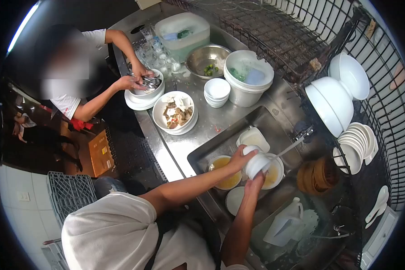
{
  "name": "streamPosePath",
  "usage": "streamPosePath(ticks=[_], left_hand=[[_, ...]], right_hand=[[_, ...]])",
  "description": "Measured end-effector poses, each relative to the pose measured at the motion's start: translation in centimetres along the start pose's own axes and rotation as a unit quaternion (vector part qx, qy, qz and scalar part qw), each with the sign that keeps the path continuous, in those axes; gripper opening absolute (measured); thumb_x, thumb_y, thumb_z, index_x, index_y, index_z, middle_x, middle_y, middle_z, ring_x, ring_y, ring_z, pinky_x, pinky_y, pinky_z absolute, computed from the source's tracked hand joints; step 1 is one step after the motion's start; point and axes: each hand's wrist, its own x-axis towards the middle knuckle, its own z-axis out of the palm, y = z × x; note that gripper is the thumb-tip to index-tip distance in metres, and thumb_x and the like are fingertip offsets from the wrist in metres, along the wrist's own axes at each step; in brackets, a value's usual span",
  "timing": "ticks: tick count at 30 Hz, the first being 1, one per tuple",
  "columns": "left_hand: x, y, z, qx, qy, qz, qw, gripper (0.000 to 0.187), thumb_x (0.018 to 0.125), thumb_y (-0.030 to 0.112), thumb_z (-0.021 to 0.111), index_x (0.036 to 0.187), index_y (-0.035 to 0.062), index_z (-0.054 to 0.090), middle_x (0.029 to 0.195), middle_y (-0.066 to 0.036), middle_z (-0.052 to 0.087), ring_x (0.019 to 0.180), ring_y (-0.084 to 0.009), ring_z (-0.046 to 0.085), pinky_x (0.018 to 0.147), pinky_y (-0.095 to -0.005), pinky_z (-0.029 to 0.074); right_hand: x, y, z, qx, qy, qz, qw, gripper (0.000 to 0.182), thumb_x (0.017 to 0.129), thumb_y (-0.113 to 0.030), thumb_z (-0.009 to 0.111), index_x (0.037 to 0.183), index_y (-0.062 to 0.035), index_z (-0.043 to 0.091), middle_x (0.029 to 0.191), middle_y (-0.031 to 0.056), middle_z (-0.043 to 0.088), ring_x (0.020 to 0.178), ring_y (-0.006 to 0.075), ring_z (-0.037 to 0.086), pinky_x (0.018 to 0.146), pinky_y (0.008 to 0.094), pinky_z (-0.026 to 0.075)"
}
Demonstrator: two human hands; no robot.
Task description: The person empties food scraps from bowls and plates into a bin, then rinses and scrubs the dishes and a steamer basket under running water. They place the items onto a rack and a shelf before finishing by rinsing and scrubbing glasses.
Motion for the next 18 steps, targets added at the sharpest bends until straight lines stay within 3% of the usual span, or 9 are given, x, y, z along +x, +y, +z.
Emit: streamPosePath(ticks=[3, 5, 7, 9, 12, 15, 16, 18], left_hand=[[-4.6, 11.2, -6.0, 0.216, 0.049, -0.042, 0.974, 0.077, 0.087, 0.064, 0.064, 0.128, 0.0013, 0.048, 0.108, -0.026, 0.067, 0.106, -0.0420, 0.066, 0.090, -0.0480, 0.051], [-5.0, 15.1, -10.2, 0.235, 0.049, -0.035, 0.970, 0.075, 0.092, 0.062, 0.058, 0.132, -0.0008, 0.048, 0.116, -0.030, 0.064, 0.110, -0.0470, 0.062, 0.095, -0.0503, 0.048], [-4.9, 17.5, -14.2, 0.247, 0.103, 0.121, 0.956, 0.071, 0.097, 0.057, 0.053, 0.135, -0.0028, 0.047, 0.127, -0.033, 0.057, 0.120, -0.0461, 0.056, 0.102, -0.0478, 0.044], [-4.1, 20.7, -18.4, 0.268, 0.159, 0.187, 0.932, 0.071, 0.099, 0.055, 0.050, 0.138, -0.0039, 0.046, 0.137, -0.035, 0.049, 0.130, -0.0449, 0.048, 0.109, -0.0460, 0.038], [-1.7, 25.7, -24.9, 0.173, 0.127, 0.225, 0.950, 0.077, 0.095, 0.057, 0.056, 0.140, -0.0046, 0.045, 0.139, -0.032, 0.049, 0.133, -0.0400, 0.047, 0.111, -0.0430, 0.036], [2.7, 28.2, -31.1, 0.159, 0.050, 0.173, 0.971, 0.086, 0.087, 0.057, 0.068, 0.141, -0.0058, 0.044, 0.133, -0.027, 0.057, 0.124, -0.0351, 0.056, 0.107, -0.0391, 0.042], [4.4, 28.7, -32.8, 0.150, 0.008, 0.172, 0.974, 0.084, 0.083, 0.051, 0.070, 0.140, -0.0064, 0.045, 0.128, -0.024, 0.061, 0.117, -0.0331, 0.061, 0.103, -0.0364, 0.045], [7.9, 28.5, -35.9, 0.124, -0.034, 0.090, 0.988, 0.069, 0.086, 0.035, 0.059, 0.141, -0.0039, 0.044, 0.128, -0.021, 0.060, 0.117, -0.0294, 0.061, 0.095, -0.0424, 0.052]], right_hand=[[-1.7, 0.2, 5.2, -0.032, -0.070, 0.022, 0.997, 0.051, 0.099, -0.019, 0.060, 0.145, -0.0027, 0.045, 0.138, 0.0126, 0.057, 0.124, 0.0269, 0.058, 0.105, 0.0403, 0.046], [-2.9, -0.8, 11.0, -0.100, -0.098, 0.001, 0.990, 0.049, 0.098, -0.020, 0.062, 0.142, -0.0014, 0.050, 0.135, 0.0127, 0.059, 0.123, 0.0262, 0.058, 0.104, 0.0400, 0.045], [-3.8, -0.7, 17.3, -0.116, -0.089, 0.007, 0.989, 0.047, 0.097, -0.022, 0.062, 0.138, 0.0006, 0.054, 0.132, 0.0134, 0.061, 0.120, 0.0250, 0.059, 0.103, 0.0386, 0.044], [-3.9, 0.7, 23.0, -0.149, -0.099, -0.008, 0.984, 0.048, 0.097, -0.024, 0.063, 0.136, 0.0022, 0.054, 0.130, 0.0141, 0.061, 0.117, 0.0239, 0.059, 0.101, 0.0374, 0.045], [-4.4, 2.7, 31.9, -0.165, -0.126, -0.027, 0.978, 0.044, 0.099, -0.023, 0.058, 0.134, 0.0039, 0.055, 0.126, 0.0153, 0.063, 0.111, 0.0238, 0.061, 0.098, 0.0367, 0.046], [-4.5, 4.6, 39.5, -0.142, -0.146, 0.018, 0.979, 0.036, 0.095, -0.012, 0.050, 0.126, 0.0045, 0.059, 0.119, 0.0186, 0.064, 0.097, 0.0243, 0.066, 0.075, 0.0344, 0.054], [-3.5, 5.6, 41.1, -0.191, -0.152, 0.017, 0.970, 0.040, 0.095, -0.013, 0.050, 0.131, 0.0027, 0.054, 0.122, 0.0176, 0.063, 0.101, 0.0268, 0.065, 0.081, 0.0395, 0.055], [-1.1, 7.3, 43.2, -0.314, -0.154, 0.026, 0.936, 0.046, 0.092, -0.016, 0.052, 0.135, 0.0018, 0.051, 0.125, 0.0175, 0.061, 0.108, 0.0301, 0.063, 0.087, 0.0456, 0.055]])
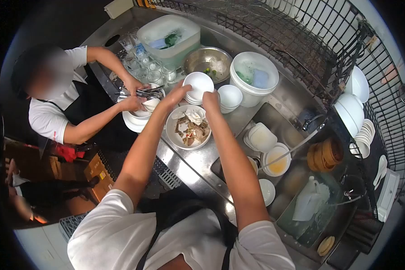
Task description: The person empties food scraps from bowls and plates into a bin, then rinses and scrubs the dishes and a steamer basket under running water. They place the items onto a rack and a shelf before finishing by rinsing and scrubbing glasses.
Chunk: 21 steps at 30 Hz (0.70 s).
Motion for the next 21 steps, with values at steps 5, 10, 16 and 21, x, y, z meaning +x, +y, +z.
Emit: streamPosePath(ticks=[5, 10, 16, 21], left_hand=[[6.3, -5.1, -3.3, 0.016, -0.090, -0.139, 0.986, 0.053, 0.085, 0.021, 0.048, 0.130, -0.0068, 0.051, 0.115, -0.020, 0.066, 0.100, -0.0308, 0.068, 0.080, -0.0440, 0.060], [8.3, -7.6, -3.0, 0.003, -0.099, -0.185, 0.978, 0.045, 0.086, 0.013, 0.046, 0.123, -0.0097, 0.055, 0.108, -0.022, 0.067, 0.087, -0.0322, 0.071, 0.069, -0.0418, 0.063], [10.3, -14.0, -2.9, -0.048, -0.011, -0.166, 0.985, 0.061, 0.096, 0.043, 0.054, 0.128, -0.0082, 0.057, 0.111, -0.026, 0.069, 0.092, -0.0362, 0.073, 0.072, -0.0476, 0.062], [-5.0, -7.6, -3.3, 0.373, 0.066, 0.008, 0.925, 0.071, 0.091, 0.052, 0.062, 0.134, -0.0025, 0.055, 0.118, -0.030, 0.066, 0.108, -0.0438, 0.065, 0.095, -0.0498, 0.051]], right_hand=[[7.4, 4.5, 1.1, -0.142, -0.021, 0.059, 0.988, 0.047, 0.090, -0.024, 0.058, 0.127, 0.0035, 0.058, 0.119, 0.0189, 0.063, 0.109, 0.0298, 0.059, 0.085, 0.0480, 0.051], [8.7, 7.1, 0.3, -0.177, -0.018, 0.055, 0.983, 0.058, 0.093, -0.041, 0.062, 0.125, 0.0064, 0.061, 0.113, 0.0215, 0.068, 0.101, 0.0315, 0.065, 0.087, 0.0449, 0.049], [-2.9, 5.0, -0.6, -0.469, 0.094, -0.170, 0.862, 0.058, 0.092, -0.046, 0.062, 0.124, 0.0026, 0.063, 0.110, 0.0292, 0.068, 0.105, 0.0434, 0.065, 0.088, 0.0491, 0.051], [-8.5, 8.8, -3.0, -0.517, 0.092, -0.110, 0.844, 0.042, 0.093, -0.033, 0.063, 0.119, 0.0001, 0.061, 0.099, 0.0289, 0.069, 0.096, 0.0449, 0.067, 0.084, 0.0525, 0.052]])
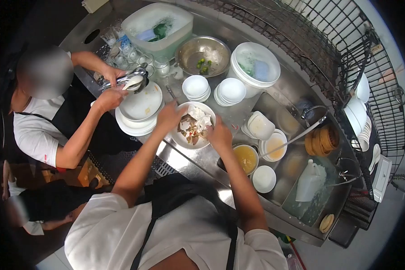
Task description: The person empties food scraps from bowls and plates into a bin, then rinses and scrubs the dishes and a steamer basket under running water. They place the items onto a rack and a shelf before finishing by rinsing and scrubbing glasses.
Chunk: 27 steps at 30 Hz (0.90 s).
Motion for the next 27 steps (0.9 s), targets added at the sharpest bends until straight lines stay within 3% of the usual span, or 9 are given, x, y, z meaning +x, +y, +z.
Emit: streamPosePath(ticks=[2, 4, 7, 14, 18, 20, 23, 26, 27], left_hand=[[-4.2, -1.7, 0.1, 0.037, -0.057, -0.071, 0.995, 0.065, 0.092, 0.046, 0.060, 0.140, 0.0030, 0.051, 0.118, -0.029, 0.066, 0.106, -0.0436, 0.066, 0.095, -0.0491, 0.051], [-6.6, -4.9, 2.5, -0.048, -0.043, -0.070, 0.995, 0.060, 0.092, 0.036, 0.059, 0.143, 0.0062, 0.047, 0.117, -0.030, 0.066, 0.105, -0.0445, 0.066, 0.094, -0.0497, 0.051], [-8.0, -2.6, 1.1, -0.157, -0.056, -0.134, 0.977, 0.058, 0.091, 0.022, 0.055, 0.146, 0.0092, 0.043, 0.114, -0.032, 0.065, 0.104, -0.0457, 0.065, 0.092, -0.0509, 0.051], [-8.9, -1.4, -0.3, -0.089, -0.040, -0.124, 0.987, 0.059, 0.089, 0.012, 0.053, 0.147, 0.0056, 0.041, 0.122, -0.033, 0.062, 0.110, -0.0446, 0.065, 0.093, -0.0504, 0.051], [-7.6, -5.3, 2.8, -0.221, -0.044, -0.139, 0.964, 0.061, 0.087, 0.007, 0.052, 0.147, 0.0070, 0.042, 0.116, -0.025, 0.066, 0.100, -0.0326, 0.069, 0.073, -0.0408, 0.057], [-8.5, -4.7, 3.2, -0.361, -0.061, -0.179, 0.913, 0.065, 0.085, 0.004, 0.052, 0.148, 0.0084, 0.040, 0.115, -0.020, 0.065, 0.093, -0.0261, 0.069, 0.063, -0.0348, 0.058], [-10.0, -2.0, 2.8, -0.411, -0.038, -0.215, 0.885, 0.073, 0.081, 0.000, 0.050, 0.151, 0.0074, 0.033, 0.120, -0.016, 0.060, 0.086, -0.0224, 0.067, 0.058, -0.0316, 0.056], [-10.5, -0.2, 1.2, -0.473, -0.042, -0.215, 0.853, 0.078, 0.079, -0.002, 0.048, 0.153, 0.0044, 0.025, 0.121, -0.017, 0.058, 0.084, -0.0223, 0.067, 0.056, -0.0304, 0.055], [-10.3, -1.0, 1.0, -0.441, -0.056, -0.211, 0.871, 0.078, 0.077, -0.003, 0.047, 0.153, 0.0028, 0.028, 0.126, -0.019, 0.057, 0.098, -0.0252, 0.066, 0.072, -0.0321, 0.057]], right_hand=[[0.4, 0.9, 0.7, 0.032, -0.021, 0.033, 0.999, 0.038, 0.092, -0.028, 0.063, 0.118, 0.0004, 0.061, 0.098, 0.0295, 0.069, 0.093, 0.0465, 0.067, 0.084, 0.0533, 0.052], [0.8, 1.3, 0.8, 0.046, -0.026, 0.031, 0.998, 0.038, 0.091, -0.024, 0.064, 0.120, 0.0009, 0.062, 0.099, 0.0303, 0.069, 0.093, 0.0482, 0.066, 0.085, 0.0536, 0.051], [0.7, 0.4, 0.1, 0.011, -0.030, 0.016, 0.999, 0.038, 0.091, -0.022, 0.064, 0.120, 0.0027, 0.061, 0.097, 0.0305, 0.069, 0.094, 0.0483, 0.066, 0.085, 0.0533, 0.052], [-0.5, 0.5, 0.1, -0.024, -0.027, -0.026, 0.999, 0.031, 0.095, -0.021, 0.060, 0.114, 0.0036, 0.059, 0.088, 0.0269, 0.070, 0.089, 0.0436, 0.069, 0.081, 0.0533, 0.052], [0.3, -0.1, -1.0, -0.042, -0.032, -0.052, 0.997, 0.031, 0.096, -0.021, 0.059, 0.114, 0.0032, 0.058, 0.086, 0.0262, 0.071, 0.085, 0.0435, 0.069, 0.079, 0.0528, 0.053], [-0.1, -0.4, -1.4, -0.042, -0.029, -0.052, 0.997, 0.029, 0.096, -0.021, 0.058, 0.112, 0.0027, 0.058, 0.084, 0.0263, 0.070, 0.083, 0.0438, 0.069, 0.078, 0.0528, 0.053], [-0.1, -0.5, -1.3, -0.034, -0.010, -0.046, 0.998, 0.026, 0.096, -0.021, 0.059, 0.108, 0.0020, 0.057, 0.081, 0.0265, 0.070, 0.079, 0.0441, 0.069, 0.076, 0.0532, 0.052], [-1.2, -0.6, -1.2, -0.016, 0.019, -0.054, 0.998, 0.025, 0.096, -0.022, 0.059, 0.106, 0.0011, 0.057, 0.077, 0.0260, 0.069, 0.076, 0.0445, 0.068, 0.074, 0.0541, 0.052], [-1.9, -0.8, -1.7, -0.006, 0.033, -0.064, 0.997, 0.026, 0.096, -0.023, 0.059, 0.106, 0.0008, 0.057, 0.074, 0.0255, 0.068, 0.075, 0.0448, 0.068, 0.073, 0.0546, 0.051]])
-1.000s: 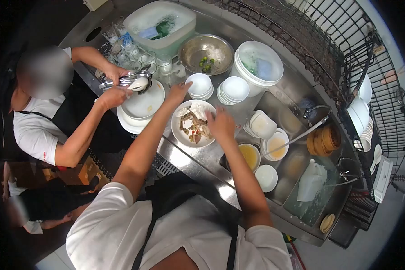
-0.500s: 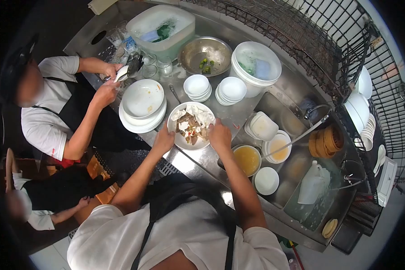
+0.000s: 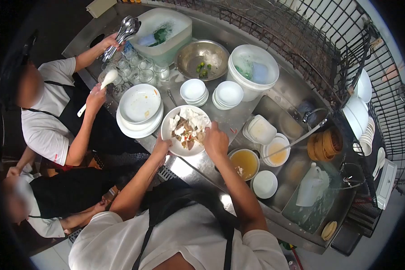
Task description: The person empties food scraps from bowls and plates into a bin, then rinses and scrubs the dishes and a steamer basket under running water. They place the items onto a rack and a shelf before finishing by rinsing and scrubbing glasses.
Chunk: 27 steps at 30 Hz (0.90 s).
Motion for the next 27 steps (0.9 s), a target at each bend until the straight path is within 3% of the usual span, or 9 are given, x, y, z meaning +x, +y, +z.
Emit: streamPosePath(ticks=[3, 4, 7, 10, 12, 15, 18, 20, 27], left_hand=[[-0.1, 0.3, -1.1, -0.045, 0.037, 0.092, 0.994, 0.077, 0.076, -0.004, 0.046, 0.152, 0.0012, 0.031, 0.132, -0.023, 0.055, 0.116, -0.0290, 0.061, 0.092, -0.0345, 0.053], [-1.4, 2.9, -0.7, -0.086, 0.037, 0.095, 0.991, 0.076, 0.076, -0.005, 0.045, 0.151, -0.0013, 0.034, 0.138, -0.023, 0.053, 0.126, -0.0305, 0.055, 0.104, -0.0355, 0.045], [0.1, 7.5, -0.9, -0.083, 0.029, 0.137, 0.987, 0.075, 0.075, -0.006, 0.046, 0.149, -0.0032, 0.034, 0.137, -0.022, 0.054, 0.123, -0.0291, 0.057, 0.102, -0.0354, 0.047], [5.1, 12.3, -0.7, 0.005, 0.028, 0.245, 0.969, 0.064, 0.078, -0.002, 0.046, 0.142, -0.0041, 0.043, 0.126, -0.021, 0.061, 0.111, -0.0278, 0.063, 0.097, -0.0343, 0.049], [7.6, 16.5, 0.2, 0.022, 0.044, 0.266, 0.963, 0.064, 0.078, -0.001, 0.046, 0.142, 0.0010, 0.046, 0.124, -0.021, 0.064, 0.112, -0.0308, 0.064, 0.093, -0.0384, 0.052], [10.2, 22.6, 1.1, 0.225, 0.099, 0.374, 0.894, 0.064, 0.079, -0.001, 0.047, 0.143, 0.0058, 0.046, 0.127, -0.029, 0.061, 0.105, -0.0469, 0.064, 0.089, -0.0487, 0.052], [13.5, 26.4, 1.0, 0.334, 0.133, 0.407, 0.840, 0.064, 0.082, 0.000, 0.050, 0.145, 0.0072, 0.044, 0.121, -0.032, 0.061, 0.099, -0.0504, 0.063, 0.087, -0.0525, 0.052], [14.6, 27.9, 0.9, 0.386, 0.162, 0.462, 0.782, 0.066, 0.082, 0.001, 0.053, 0.147, 0.0077, 0.042, 0.116, -0.032, 0.062, 0.097, -0.0500, 0.064, 0.085, -0.0533, 0.052], [19.0, 30.4, 1.8, 0.509, 0.184, 0.545, 0.640, 0.089, 0.071, -0.002, 0.072, 0.151, 0.0106, 0.036, 0.124, -0.029, 0.053, 0.103, -0.0457, 0.062, 0.081, -0.0460, 0.057]], right_hand=[[0.1, -3.5, -4.9, -0.004, -0.019, -0.002, 1.000, 0.033, 0.095, -0.027, 0.062, 0.113, 0.0008, 0.058, 0.084, 0.0258, 0.069, 0.081, 0.0434, 0.068, 0.074, 0.0540, 0.052], [-0.2, -4.8, -6.7, -0.010, -0.039, 0.004, 0.999, 0.037, 0.094, -0.028, 0.064, 0.116, 0.0010, 0.058, 0.090, 0.0261, 0.070, 0.085, 0.0425, 0.068, 0.076, 0.0534, 0.052], [2.2, -7.5, -9.4, 0.002, 0.248, -0.249, 0.936, 0.050, 0.090, -0.028, 0.069, 0.129, -0.0006, 0.056, 0.119, 0.0250, 0.063, 0.106, 0.0391, 0.063, 0.085, 0.0492, 0.051], [7.8, -10.0, -10.2, 0.018, 0.143, -0.396, 0.907, 0.057, 0.086, -0.027, 0.072, 0.134, -0.0034, 0.055, 0.136, 0.0204, 0.051, 0.120, 0.0359, 0.053, 0.095, 0.0458, 0.047], [12.8, -11.1, -9.0, -0.020, 0.164, -0.409, 0.897, 0.056, 0.084, -0.028, 0.073, 0.134, -0.0066, 0.058, 0.133, 0.0180, 0.053, 0.119, 0.0344, 0.053, 0.098, 0.0450, 0.046], [19.1, -11.8, -7.7, -0.021, 0.150, -0.416, 0.896, 0.050, 0.082, -0.025, 0.072, 0.129, -0.0112, 0.062, 0.132, 0.0141, 0.053, 0.115, 0.0333, 0.053, 0.097, 0.0449, 0.046], [23.9, -11.6, -6.6, -0.010, 0.090, -0.447, 0.890, 0.040, 0.079, -0.019, 0.070, 0.119, -0.0133, 0.068, 0.128, 0.0102, 0.055, 0.112, 0.0314, 0.054, 0.096, 0.0445, 0.048], [25.5, -11.2, -6.3, -0.005, 0.063, -0.472, 0.880, 0.030, 0.076, -0.013, 0.066, 0.105, -0.0115, 0.072, 0.118, 0.0067, 0.060, 0.109, 0.0287, 0.055, 0.094, 0.0428, 0.050], [30.7, -7.8, -3.2, -0.160, 0.026, -0.513, 0.843, 0.027, 0.072, -0.007, 0.066, 0.097, -0.0092, 0.076, 0.111, 0.0073, 0.065, 0.107, 0.0275, 0.056, 0.098, 0.0423, 0.046]])
